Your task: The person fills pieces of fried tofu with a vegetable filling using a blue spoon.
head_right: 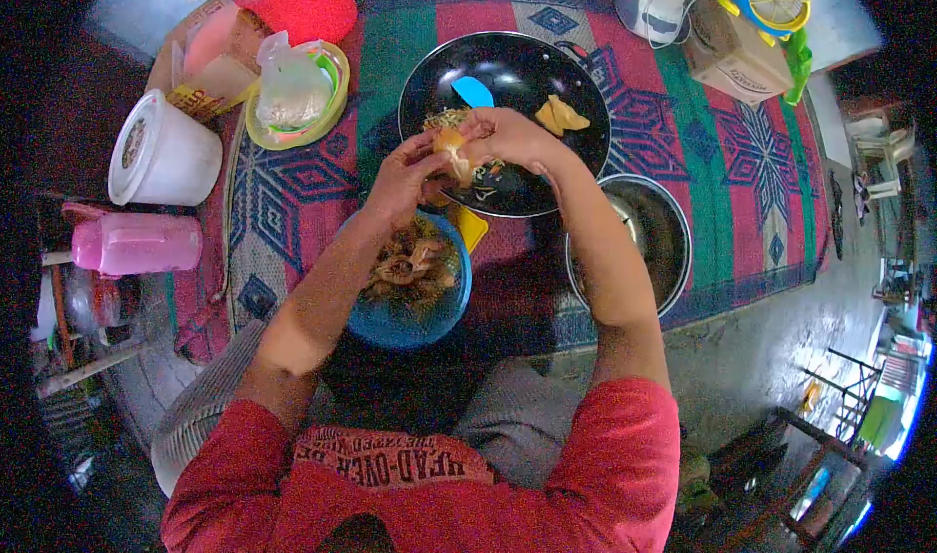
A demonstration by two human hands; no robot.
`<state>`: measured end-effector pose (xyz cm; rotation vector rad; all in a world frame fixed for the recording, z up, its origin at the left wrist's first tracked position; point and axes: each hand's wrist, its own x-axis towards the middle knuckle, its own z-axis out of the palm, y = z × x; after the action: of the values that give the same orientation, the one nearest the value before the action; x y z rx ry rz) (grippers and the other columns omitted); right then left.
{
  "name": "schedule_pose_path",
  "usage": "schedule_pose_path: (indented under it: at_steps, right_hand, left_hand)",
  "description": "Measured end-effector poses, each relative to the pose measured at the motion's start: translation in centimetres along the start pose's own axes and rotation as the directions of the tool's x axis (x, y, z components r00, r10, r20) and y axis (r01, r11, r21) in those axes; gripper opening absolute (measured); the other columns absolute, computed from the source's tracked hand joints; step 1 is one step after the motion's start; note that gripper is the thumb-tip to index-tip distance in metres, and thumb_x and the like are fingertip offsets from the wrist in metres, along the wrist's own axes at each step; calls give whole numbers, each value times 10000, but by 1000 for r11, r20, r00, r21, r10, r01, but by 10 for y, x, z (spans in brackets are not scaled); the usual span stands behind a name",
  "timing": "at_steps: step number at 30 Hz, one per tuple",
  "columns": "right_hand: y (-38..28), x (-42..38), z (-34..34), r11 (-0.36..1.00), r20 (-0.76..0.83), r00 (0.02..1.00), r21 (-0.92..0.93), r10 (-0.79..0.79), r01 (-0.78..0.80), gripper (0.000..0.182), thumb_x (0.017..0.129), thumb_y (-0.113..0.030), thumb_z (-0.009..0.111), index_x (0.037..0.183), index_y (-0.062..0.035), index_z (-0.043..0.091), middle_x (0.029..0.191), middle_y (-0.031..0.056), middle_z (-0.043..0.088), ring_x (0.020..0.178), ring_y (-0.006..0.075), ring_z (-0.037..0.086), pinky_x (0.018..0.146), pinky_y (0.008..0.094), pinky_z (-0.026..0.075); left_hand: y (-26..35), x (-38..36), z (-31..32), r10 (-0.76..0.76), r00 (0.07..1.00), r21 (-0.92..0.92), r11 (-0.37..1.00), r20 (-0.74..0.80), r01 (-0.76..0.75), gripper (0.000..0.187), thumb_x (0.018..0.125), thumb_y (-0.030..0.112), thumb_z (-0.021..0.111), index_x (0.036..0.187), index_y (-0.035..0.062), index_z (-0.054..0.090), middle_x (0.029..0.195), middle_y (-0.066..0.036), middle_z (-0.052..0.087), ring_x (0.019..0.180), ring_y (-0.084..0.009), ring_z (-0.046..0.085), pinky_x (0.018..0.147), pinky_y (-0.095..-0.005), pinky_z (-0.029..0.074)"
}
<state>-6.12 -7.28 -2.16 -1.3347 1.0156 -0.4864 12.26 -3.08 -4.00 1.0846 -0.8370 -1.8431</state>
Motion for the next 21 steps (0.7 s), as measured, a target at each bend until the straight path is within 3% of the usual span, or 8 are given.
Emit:
schedule_pose_path:
  at_steps: [6,8,9,10,11,14,17,21]
  right_hand:
    - [8,4,-3,975,-72,993,210,92,-75,205,751,-173,576,872,-8,558,794,47,566,725,118,539,635,240,453]
    - [63,24,-27,979,-150,985,-174,84,-110,231,779,-231,523,823,-14,587,751,85,594,726,171,575,646,290,466]
    - [82,27,-30,979,-149,985,-174,83,-108,231,779,-231,523,823,-14,587,751,85,594,726,171,575,646,290,466]
    - [99,30,-32,810,-172,985,-579,-8,-94,228,772,-232,516,823,-23,594,749,112,597,726,221,579,655,323,464]
    - [110,33,-34,484,-154,983,-871,-101,-87,227,766,-233,509,823,-33,600,746,139,601,726,271,583,664,357,463]
    - [127,33,-36,446,-246,928,-889,-280,-101,217,745,-215,503,850,-50,597,786,167,592,751,340,561,680,406,453]
    - [126,45,-27,553,-465,881,-760,-93,-342,238,685,-206,574,879,-69,599,810,162,596,769,323,571,695,402,452]
    - [134,53,-13,630,-545,825,-695,-147,-347,213,679,-196,574,856,-81,609,808,165,596,746,325,574,678,408,458]
  left_hand:
    - [-2,5,-8,23,1000,-121,992,11,-21,344,769,76,581,1099,38,490,988,-65,552,864,-175,556,667,-288,493]
    - [4,1,-11,26,1000,-113,993,-10,-27,351,770,84,581,1104,35,487,987,-65,556,861,-176,559,659,-281,494]
    - [8,-1,-13,23,1000,-92,995,-12,-24,364,771,85,580,1117,35,480,986,-65,557,852,-173,562,651,-272,496]
    - [10,-2,-15,20,1000,-72,997,-15,-21,377,771,85,579,1129,34,473,984,-65,559,843,-171,566,642,-264,498]
    - [10,-1,-20,20,1000,-71,997,-18,-21,377,771,85,579,1129,34,473,984,-65,559,843,-171,566,642,-264,498]
    - [5,2,-33,-21,1000,-82,996,4,21,392,777,94,576,1151,50,464,973,-56,563,801,-165,576,567,-239,495]
    - [3,1,-34,-35,999,-88,995,4,35,392,783,95,568,1160,72,463,963,-49,566,748,-164,584,491,-225,474]
    - [6,-2,-30,-68,993,-108,992,-96,58,381,791,111,560,1159,80,465,946,-48,570,729,-158,580,450,-223,456]
